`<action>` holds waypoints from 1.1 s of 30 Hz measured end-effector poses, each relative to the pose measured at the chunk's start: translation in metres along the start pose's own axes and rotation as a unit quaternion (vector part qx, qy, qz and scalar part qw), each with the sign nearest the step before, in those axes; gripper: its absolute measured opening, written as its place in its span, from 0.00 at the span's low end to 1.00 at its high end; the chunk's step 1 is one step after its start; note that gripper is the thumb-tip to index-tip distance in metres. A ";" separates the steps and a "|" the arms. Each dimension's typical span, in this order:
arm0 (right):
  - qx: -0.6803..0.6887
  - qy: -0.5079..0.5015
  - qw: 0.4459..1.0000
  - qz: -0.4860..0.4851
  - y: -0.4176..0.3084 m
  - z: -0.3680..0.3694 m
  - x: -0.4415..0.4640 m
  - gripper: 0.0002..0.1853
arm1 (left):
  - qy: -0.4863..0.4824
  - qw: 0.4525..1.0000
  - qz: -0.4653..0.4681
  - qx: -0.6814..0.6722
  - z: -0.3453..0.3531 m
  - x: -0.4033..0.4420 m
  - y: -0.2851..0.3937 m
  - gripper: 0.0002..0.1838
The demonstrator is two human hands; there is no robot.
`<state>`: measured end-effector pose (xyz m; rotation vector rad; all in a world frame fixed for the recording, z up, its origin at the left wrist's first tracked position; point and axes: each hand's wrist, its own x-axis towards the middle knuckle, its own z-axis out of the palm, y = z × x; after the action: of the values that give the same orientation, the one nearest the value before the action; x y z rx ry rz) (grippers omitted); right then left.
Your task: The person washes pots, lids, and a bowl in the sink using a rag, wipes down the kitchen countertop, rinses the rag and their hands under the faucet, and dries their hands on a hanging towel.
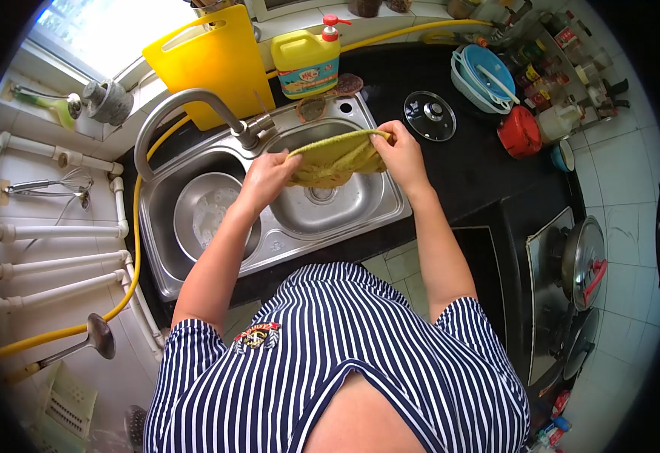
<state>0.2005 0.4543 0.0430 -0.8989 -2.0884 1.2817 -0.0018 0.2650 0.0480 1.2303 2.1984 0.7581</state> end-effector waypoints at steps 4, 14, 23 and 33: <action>-0.033 0.076 0.996 -0.024 -0.019 0.029 -0.011 0.10 | -0.044 0.936 -0.135 -0.322 0.018 0.002 0.005 0.25; 0.090 0.013 0.996 0.012 0.007 0.042 -0.088 0.17 | -0.124 0.783 -0.101 -0.602 0.038 -0.022 0.026 0.23; 0.471 -0.030 0.866 0.163 0.026 -0.013 -0.092 0.19 | -0.293 0.770 -0.053 -0.564 0.054 0.020 0.086 0.30; -0.001 0.191 0.979 0.078 0.086 -0.052 -0.037 0.19 | 0.112 0.974 0.096 -0.174 0.059 0.032 0.088 0.31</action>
<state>0.2840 0.4836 -0.0172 -1.2225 -1.7472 1.0786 0.0745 0.3441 0.0608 1.2324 2.0149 1.3563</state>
